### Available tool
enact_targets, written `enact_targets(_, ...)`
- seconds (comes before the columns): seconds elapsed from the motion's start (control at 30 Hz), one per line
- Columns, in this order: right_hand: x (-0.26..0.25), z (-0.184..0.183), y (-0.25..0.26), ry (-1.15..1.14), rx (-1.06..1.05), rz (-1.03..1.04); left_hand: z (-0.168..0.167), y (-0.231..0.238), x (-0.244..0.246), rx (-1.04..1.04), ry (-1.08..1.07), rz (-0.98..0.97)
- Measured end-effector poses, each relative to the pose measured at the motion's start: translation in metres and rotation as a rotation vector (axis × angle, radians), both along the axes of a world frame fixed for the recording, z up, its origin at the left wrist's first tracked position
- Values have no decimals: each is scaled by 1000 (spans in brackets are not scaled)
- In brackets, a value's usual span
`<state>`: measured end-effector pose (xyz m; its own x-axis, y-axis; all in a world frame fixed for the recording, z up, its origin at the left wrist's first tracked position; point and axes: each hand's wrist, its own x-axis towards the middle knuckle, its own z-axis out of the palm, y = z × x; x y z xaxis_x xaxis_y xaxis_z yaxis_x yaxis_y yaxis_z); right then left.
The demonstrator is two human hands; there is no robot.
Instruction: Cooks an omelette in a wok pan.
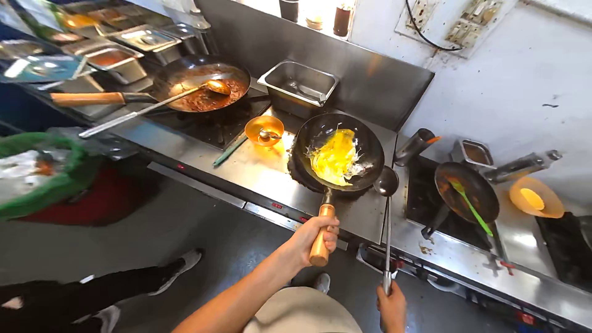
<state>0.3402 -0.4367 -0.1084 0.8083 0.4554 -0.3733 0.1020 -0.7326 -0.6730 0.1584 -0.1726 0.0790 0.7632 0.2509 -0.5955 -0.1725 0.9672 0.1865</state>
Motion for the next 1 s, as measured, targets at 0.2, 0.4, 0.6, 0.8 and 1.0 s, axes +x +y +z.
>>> enact_targets(0.2,7,-1,-1,-7,33,-16,-56,-22,-17,184,-67,-41)
enact_targets(0.4,19,5,-3,-17,6,-30,-82,-21,-25,108,-271,-11)
enact_targets(0.6,32,10,-5,-50,-52,14,-29,-1,-18,-224,-471,157)
enact_targets(0.8,33,10,-6,-57,-68,58,38,16,17,-113,-143,156)
enact_targets(1.0,25,6,-15,-25,-61,94,40,-6,28,-39,12,148)
